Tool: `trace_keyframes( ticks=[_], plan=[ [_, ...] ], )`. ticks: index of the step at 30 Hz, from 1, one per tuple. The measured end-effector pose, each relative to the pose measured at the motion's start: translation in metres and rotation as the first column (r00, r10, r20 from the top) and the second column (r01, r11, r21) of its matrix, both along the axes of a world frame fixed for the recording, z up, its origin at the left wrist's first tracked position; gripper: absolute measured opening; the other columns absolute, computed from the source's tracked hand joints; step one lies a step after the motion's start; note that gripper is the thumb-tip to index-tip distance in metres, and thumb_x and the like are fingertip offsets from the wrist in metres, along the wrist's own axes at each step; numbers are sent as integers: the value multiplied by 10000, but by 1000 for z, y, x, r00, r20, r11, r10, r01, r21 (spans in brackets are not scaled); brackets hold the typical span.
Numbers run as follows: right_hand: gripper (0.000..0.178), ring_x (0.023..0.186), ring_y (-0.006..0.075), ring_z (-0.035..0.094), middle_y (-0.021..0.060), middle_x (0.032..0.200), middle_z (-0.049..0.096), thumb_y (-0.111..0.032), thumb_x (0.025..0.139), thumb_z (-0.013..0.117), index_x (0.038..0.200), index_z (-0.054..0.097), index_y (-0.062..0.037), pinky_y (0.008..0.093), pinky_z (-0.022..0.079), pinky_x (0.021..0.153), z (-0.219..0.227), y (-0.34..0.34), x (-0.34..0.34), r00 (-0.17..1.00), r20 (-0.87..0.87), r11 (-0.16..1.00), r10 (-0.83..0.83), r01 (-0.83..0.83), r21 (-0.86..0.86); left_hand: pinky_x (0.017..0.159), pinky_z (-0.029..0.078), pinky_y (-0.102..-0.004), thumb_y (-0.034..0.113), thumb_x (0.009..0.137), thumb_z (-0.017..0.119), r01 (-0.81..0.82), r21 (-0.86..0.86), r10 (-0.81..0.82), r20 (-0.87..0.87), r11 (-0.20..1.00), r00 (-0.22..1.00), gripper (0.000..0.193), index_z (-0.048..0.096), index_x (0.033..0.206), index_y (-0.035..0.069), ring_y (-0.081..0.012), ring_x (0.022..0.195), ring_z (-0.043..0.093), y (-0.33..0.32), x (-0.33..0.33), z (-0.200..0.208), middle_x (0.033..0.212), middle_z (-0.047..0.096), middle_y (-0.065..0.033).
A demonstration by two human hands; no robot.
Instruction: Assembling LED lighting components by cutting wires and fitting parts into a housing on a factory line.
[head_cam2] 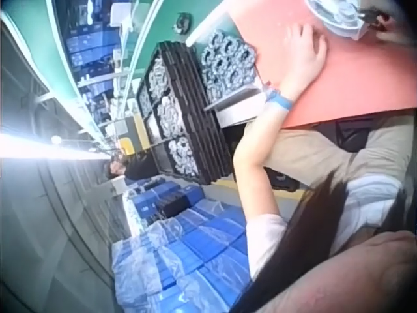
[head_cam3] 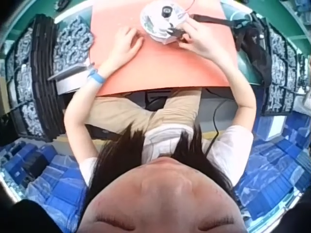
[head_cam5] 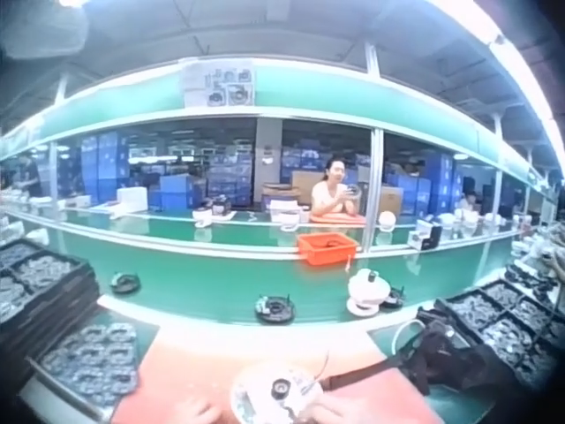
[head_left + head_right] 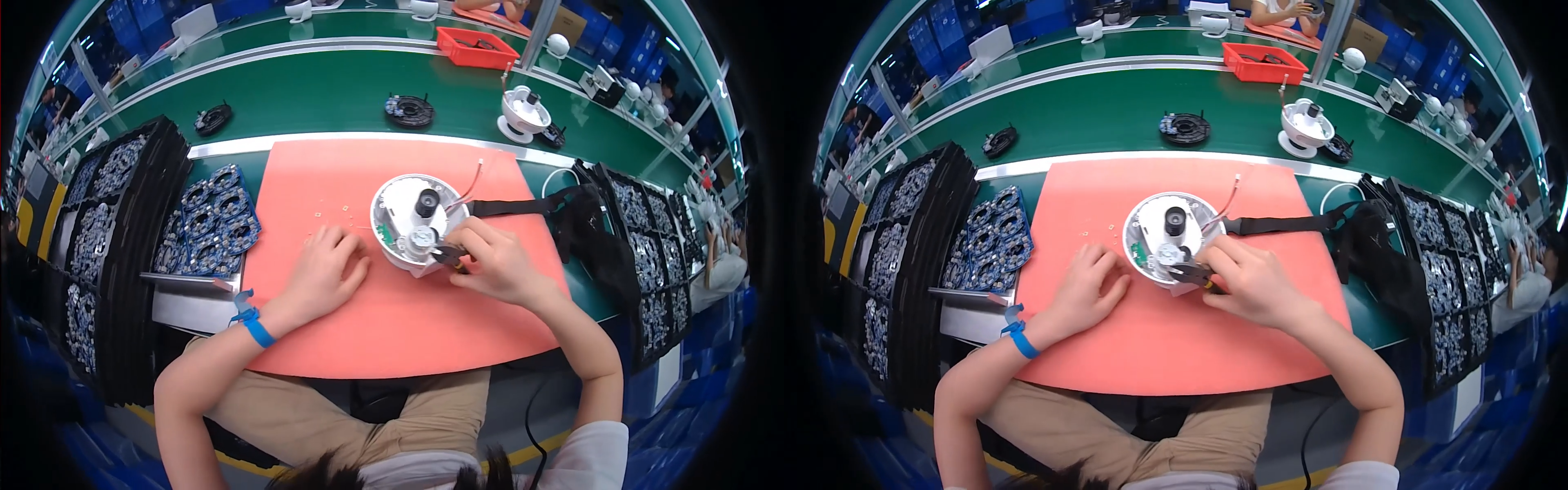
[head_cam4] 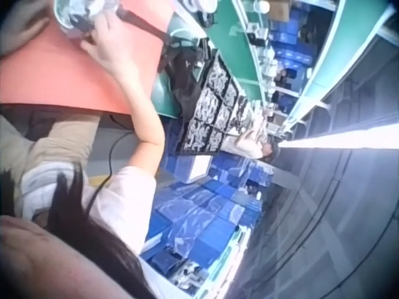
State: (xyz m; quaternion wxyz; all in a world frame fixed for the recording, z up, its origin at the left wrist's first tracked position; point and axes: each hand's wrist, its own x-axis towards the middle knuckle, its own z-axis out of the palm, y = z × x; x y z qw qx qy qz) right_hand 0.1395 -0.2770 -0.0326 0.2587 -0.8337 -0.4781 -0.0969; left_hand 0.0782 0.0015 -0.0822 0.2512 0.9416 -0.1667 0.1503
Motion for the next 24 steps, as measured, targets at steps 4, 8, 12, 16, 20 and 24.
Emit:
trace_keyframes(
  ticks=[4, 8, 12, 16, 20, 24],
  plan=[
    [419, 773, 228, 646, 69, 935, 613, 5, 640, 782, 1000, 581, -69, 328, 520, 635, 8, 4, 15, 995, 50, 997, 81, -80, -15, 826, 431, -436, 181, 855, 652, 4, 23, -4, 16, 1000, 1000, 204, 561, 949, 25, -334, 967, 515, 0, -1, -2, 986, 513, -155],
    [403, 676, 158, 585, 64, 881, 586, 85, 660, 742, 1005, 579, -42, 277, 465, 587, 18, 38, 53, 993, 105, 985, 51, -67, 161, 824, 436, -447, 181, 848, 645, 13, 28, -15, 63, 1000, 998, 201, 553, 957, 39, -334, 984, 514, -2, -2, 0, 991, 511, -149],
    [309, 756, 307, 611, 140, 857, 603, -79, 727, 739, 975, 573, 0, 367, 490, 681, 24, 101, 112, 995, 53, 970, -83, 68, 234, 805, 441, -456, 205, 855, 620, -1, 87, -7, 90, 996, 996, 199, 544, 963, 55, -327, 964, 519, 2, -2, -9, 987, 514, -140],
    [275, 800, 347, 626, 180, 868, 626, -90, 721, 728, 925, 575, 11, 406, 496, 707, 11, 151, 180, 972, 112, 956, -206, 175, 236, 803, 450, -463, 216, 856, 611, -13, 92, -1, 151, 996, 989, 218, 546, 984, 52, -331, 955, 523, -1, -2, -12, 987, 511, -146],
    [273, 937, 389, 633, 198, 968, 647, -117, 740, 682, 962, 581, 5, 458, 506, 797, -11, 174, 225, 951, 123, 950, -285, 262, 172, 821, 453, -462, 206, 841, 612, -4, 80, -9, 153, 997, 988, 237, 549, 1003, 44, -341, 964, 519, -5, 1, -15, 1007, 511, -160],
    [387, 1040, 359, 579, 176, 1140, 512, -154, 727, 688, 1048, 560, 19, 413, 499, 866, -17, 167, 229, 889, 142, 869, -435, 373, 326, 820, 451, -455, 200, 827, 619, 30, 79, -45, 199, 996, 979, 257, 548, 1015, 40, -338, 985, 508, -8, 1, -18, 1021, 511, -165]
  ],
)
